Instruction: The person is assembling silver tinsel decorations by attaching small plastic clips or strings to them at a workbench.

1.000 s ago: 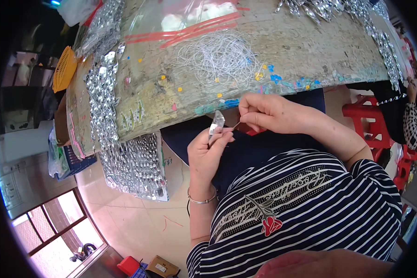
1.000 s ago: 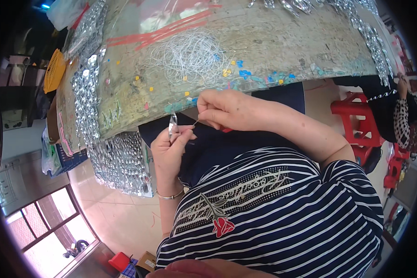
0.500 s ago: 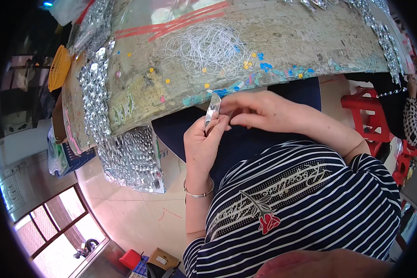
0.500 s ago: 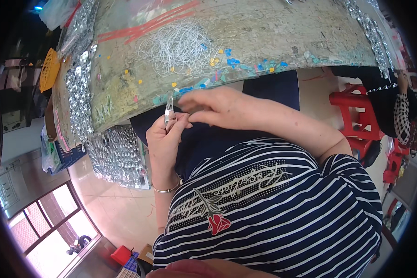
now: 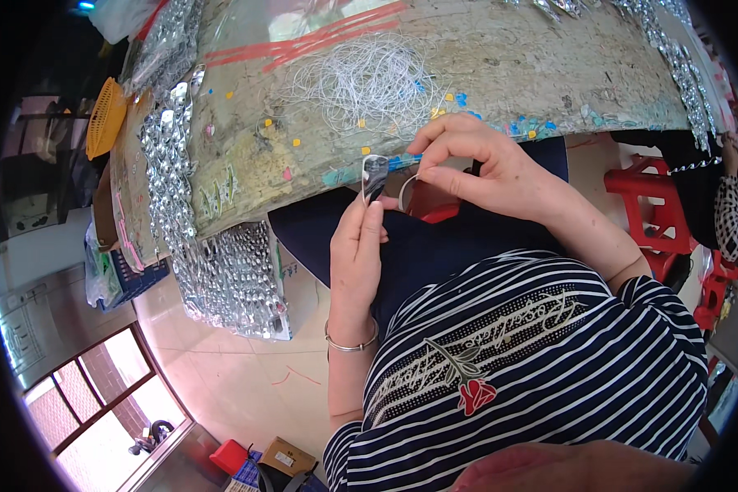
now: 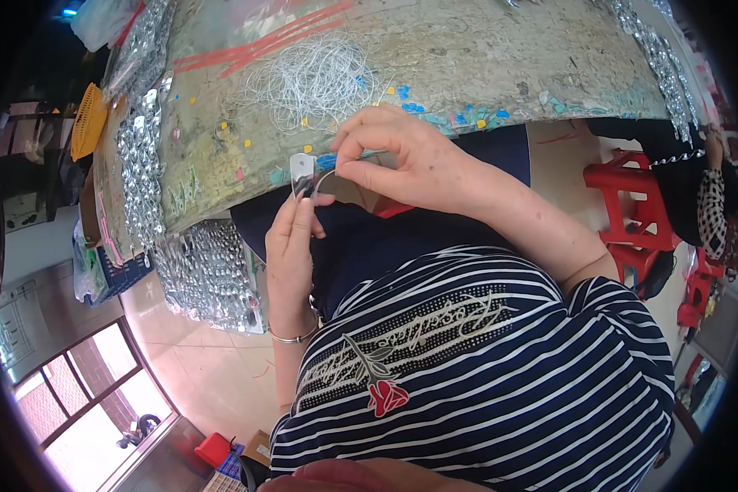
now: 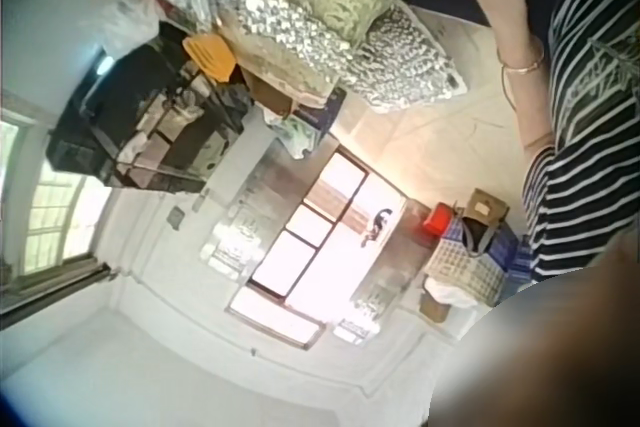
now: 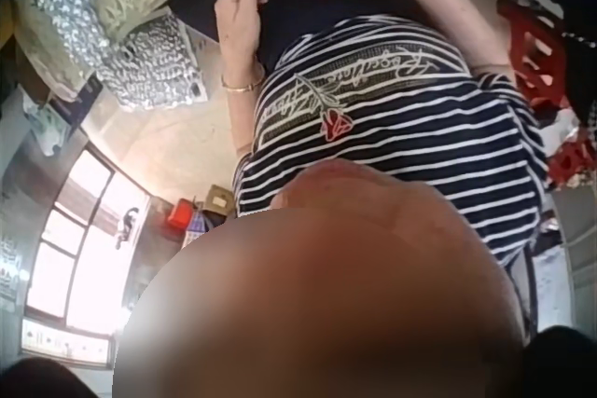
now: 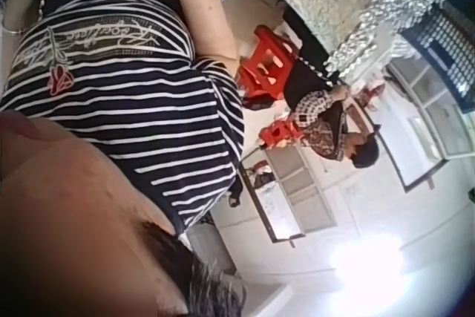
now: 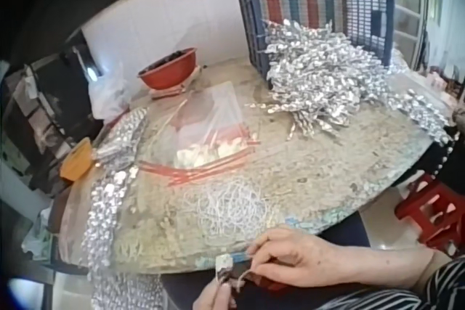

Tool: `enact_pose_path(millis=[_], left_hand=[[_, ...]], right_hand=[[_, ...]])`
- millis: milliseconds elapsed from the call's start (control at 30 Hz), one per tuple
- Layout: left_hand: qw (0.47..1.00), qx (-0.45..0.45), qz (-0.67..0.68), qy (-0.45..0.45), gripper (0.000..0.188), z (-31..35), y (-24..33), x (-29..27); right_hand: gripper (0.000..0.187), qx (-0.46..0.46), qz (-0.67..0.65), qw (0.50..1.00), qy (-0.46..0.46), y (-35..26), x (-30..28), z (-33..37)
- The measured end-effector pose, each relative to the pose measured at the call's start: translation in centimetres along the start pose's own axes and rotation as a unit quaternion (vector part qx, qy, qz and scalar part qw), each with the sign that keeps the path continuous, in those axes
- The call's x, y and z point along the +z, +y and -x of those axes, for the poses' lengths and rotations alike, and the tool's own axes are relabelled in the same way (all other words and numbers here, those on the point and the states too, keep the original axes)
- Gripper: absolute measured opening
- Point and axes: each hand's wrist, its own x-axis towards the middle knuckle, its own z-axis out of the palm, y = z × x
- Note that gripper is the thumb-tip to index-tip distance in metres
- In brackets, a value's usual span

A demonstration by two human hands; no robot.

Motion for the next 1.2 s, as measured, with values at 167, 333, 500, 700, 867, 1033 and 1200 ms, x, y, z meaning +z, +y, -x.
enact_pose_path(millis=[167,333,500,700,867,1033,1200], left_hand=[[0.999,0.003,0.038,-0.010,0.039,0.2,0.2,0.8],[0.998,-0.001,0.066,-0.006,0.048,0.4,0.3,0.8],[0.998,0.007,0.064,0.011,0.051,0.6,0.0,0.7],[0.998,0.004,0.061,0.011,0.053,0.8,-0.4,0.6],[0.997,0.070,0.032,0.020,0.053,0.7,-1.2,0.4],[0.997,0.072,-0.008,0.027,0.052,0.6,-1.2,0.5],[0.995,0.083,-0.038,0.029,0.051,0.6,-1.2,0.5]], right_hand=[[0.006,0.135,-0.092,0.986,-0.034,-0.1,0.6,0.0],[0.007,0.209,-0.162,0.963,-0.047,0.6,0.9,0.2],[0.007,0.200,-0.131,0.970,-0.048,0.6,1.0,0.1],[0.009,0.207,-0.124,0.969,-0.052,0.7,1.1,0.0],[0.011,0.205,-0.107,0.971,-0.052,0.8,1.3,0.0],[0.010,0.214,-0.104,0.970,-0.048,0.6,1.2,0.0],[0.010,0.198,-0.100,0.974,-0.050,0.4,1.1,-0.2]])
